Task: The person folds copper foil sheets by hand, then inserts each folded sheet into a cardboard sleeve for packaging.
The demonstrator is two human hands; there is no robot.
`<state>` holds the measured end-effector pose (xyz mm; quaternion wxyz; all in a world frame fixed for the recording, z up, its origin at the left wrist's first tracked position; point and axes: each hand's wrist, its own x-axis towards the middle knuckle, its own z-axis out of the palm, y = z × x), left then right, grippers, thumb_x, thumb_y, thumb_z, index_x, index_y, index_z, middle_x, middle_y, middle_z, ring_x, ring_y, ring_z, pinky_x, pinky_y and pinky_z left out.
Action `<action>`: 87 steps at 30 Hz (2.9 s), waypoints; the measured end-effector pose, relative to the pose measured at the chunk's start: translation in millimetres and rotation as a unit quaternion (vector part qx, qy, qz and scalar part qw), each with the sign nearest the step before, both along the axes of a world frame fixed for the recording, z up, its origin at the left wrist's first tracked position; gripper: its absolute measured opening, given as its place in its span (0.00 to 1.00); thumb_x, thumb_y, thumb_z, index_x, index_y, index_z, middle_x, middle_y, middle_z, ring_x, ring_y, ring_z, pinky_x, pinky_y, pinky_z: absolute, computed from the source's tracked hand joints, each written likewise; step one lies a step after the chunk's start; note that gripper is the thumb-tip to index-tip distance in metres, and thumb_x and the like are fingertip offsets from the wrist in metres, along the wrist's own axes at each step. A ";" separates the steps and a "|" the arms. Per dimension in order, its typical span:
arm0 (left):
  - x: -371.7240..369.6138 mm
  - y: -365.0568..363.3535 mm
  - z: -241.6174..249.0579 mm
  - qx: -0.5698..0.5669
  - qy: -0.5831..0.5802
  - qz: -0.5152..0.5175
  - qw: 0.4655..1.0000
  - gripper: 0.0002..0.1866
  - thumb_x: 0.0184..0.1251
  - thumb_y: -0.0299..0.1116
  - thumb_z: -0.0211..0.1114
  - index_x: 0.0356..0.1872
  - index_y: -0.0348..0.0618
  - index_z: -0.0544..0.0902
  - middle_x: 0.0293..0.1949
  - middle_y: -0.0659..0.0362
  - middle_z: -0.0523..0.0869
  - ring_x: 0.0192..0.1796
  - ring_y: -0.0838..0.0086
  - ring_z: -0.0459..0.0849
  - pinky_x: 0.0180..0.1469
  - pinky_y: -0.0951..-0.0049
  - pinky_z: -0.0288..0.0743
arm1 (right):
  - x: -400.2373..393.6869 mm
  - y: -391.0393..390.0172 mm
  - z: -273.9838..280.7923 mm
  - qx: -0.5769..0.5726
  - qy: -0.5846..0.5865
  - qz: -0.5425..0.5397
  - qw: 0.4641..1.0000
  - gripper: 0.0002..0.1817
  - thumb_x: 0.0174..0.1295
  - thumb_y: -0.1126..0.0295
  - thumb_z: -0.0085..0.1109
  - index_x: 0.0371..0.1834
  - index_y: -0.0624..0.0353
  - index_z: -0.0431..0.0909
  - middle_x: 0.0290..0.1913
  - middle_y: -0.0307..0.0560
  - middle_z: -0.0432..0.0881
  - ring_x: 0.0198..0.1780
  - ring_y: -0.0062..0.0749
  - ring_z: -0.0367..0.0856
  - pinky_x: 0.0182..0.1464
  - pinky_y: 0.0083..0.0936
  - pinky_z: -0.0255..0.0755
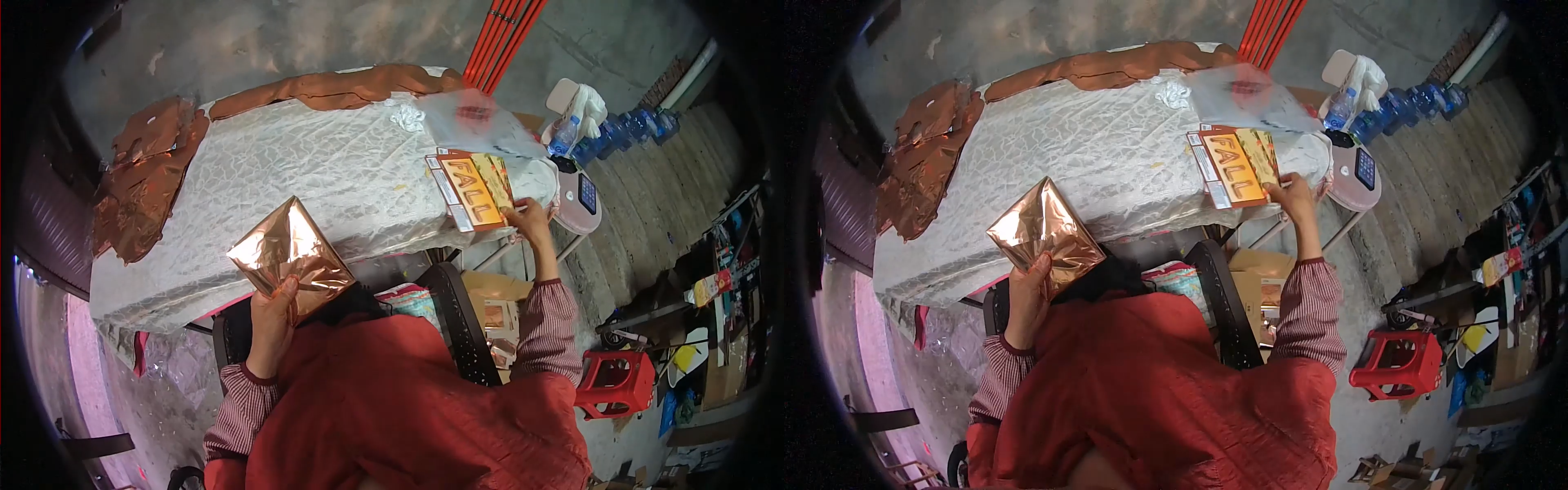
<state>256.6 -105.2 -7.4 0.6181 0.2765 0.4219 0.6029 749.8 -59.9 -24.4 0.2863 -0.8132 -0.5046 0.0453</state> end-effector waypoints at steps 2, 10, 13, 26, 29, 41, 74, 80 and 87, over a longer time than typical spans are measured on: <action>-14.5 1.2 -9.6 0.010 0.007 -0.046 0.999 0.03 0.70 0.29 0.60 0.40 0.42 0.77 0.22 0.72 0.72 0.19 0.89 0.63 0.19 0.84 0.53 | -43.5 -16.9 28.8 -0.014 0.127 -0.004 0.992 0.20 0.56 0.65 0.68 0.44 0.69 0.76 0.30 0.49 0.84 0.23 0.23 0.80 0.25 0.18 0.73; -20.0 11.7 -25.9 0.012 0.002 -0.091 0.996 0.02 0.70 0.29 0.60 0.37 0.44 0.77 0.21 0.72 0.69 0.17 0.89 0.61 0.18 0.83 0.51 | -68.4 -35.8 15.4 0.064 0.316 0.130 0.938 0.25 0.55 0.64 0.70 0.54 0.64 0.76 0.45 0.53 0.82 0.39 0.28 0.82 0.38 0.24 0.77; -23.5 14.2 -40.0 0.014 -0.005 -0.118 0.993 0.03 0.70 0.30 0.60 0.35 0.45 0.76 0.19 0.73 0.67 0.16 0.89 0.59 0.17 0.83 0.50 | -67.8 -41.4 18.0 0.066 -0.024 0.197 0.978 0.34 0.50 0.60 0.73 0.61 0.59 0.73 0.58 0.55 0.76 0.48 0.34 0.81 0.46 0.27 0.77; -26.5 5.4 -34.9 0.017 0.028 -0.126 0.992 0.06 0.70 0.31 0.60 0.43 0.41 0.79 0.22 0.72 0.72 0.19 0.90 0.62 0.19 0.85 0.52 | -82.0 -28.5 42.8 -0.040 -0.094 0.244 0.964 0.30 0.54 0.61 0.69 0.60 0.57 0.73 0.65 0.52 0.71 0.57 0.41 0.77 0.49 0.32 0.76; -15.9 4.2 -34.6 0.013 0.036 -0.086 0.996 0.07 0.70 0.30 0.60 0.44 0.40 0.79 0.23 0.72 0.73 0.19 0.90 0.62 0.20 0.85 0.52 | -79.3 -22.2 28.1 0.020 -0.228 0.252 0.940 0.26 0.58 0.61 0.65 0.59 0.57 0.74 0.58 0.56 0.77 0.53 0.48 0.79 0.48 0.36 0.76; -36.7 9.8 -66.0 0.018 0.022 -0.159 0.987 0.15 0.70 0.29 0.59 0.55 0.35 0.75 0.45 0.59 0.83 0.43 0.77 0.81 0.44 0.77 0.75 | -87.0 -13.5 34.1 0.018 -0.210 0.254 0.944 0.27 0.54 0.63 0.67 0.56 0.60 0.73 0.57 0.53 0.76 0.52 0.50 0.78 0.50 0.37 0.74; -26.5 -4.7 -20.1 0.038 -0.094 -0.210 0.972 0.22 0.69 0.31 0.61 0.61 0.32 0.71 0.54 0.55 0.80 0.54 0.72 0.79 0.56 0.73 0.73 | -74.8 20.4 59.6 -0.116 -0.163 0.310 0.929 0.31 0.44 0.65 0.77 0.52 0.64 0.77 0.39 0.43 0.77 0.41 0.29 0.77 0.45 0.25 0.72; -26.7 -3.9 -26.6 0.018 -0.059 -0.198 0.978 0.21 0.68 0.31 0.62 0.60 0.33 0.73 0.52 0.56 0.81 0.51 0.73 0.80 0.54 0.74 0.74 | -78.8 35.3 75.4 -0.162 0.141 0.186 0.959 0.36 0.48 0.55 0.74 0.53 0.70 0.73 0.37 0.51 0.82 0.37 0.35 0.80 0.41 0.28 0.74; -26.9 -4.7 -22.6 0.041 -0.020 -0.202 0.978 0.18 0.73 0.28 0.53 0.60 0.30 0.71 0.54 0.49 0.80 0.55 0.65 0.81 0.55 0.66 0.79 | -31.0 118.4 41.4 -0.116 -0.051 0.222 0.967 0.44 0.34 0.52 0.80 0.54 0.67 0.75 0.45 0.55 0.83 0.50 0.46 0.81 0.52 0.33 0.74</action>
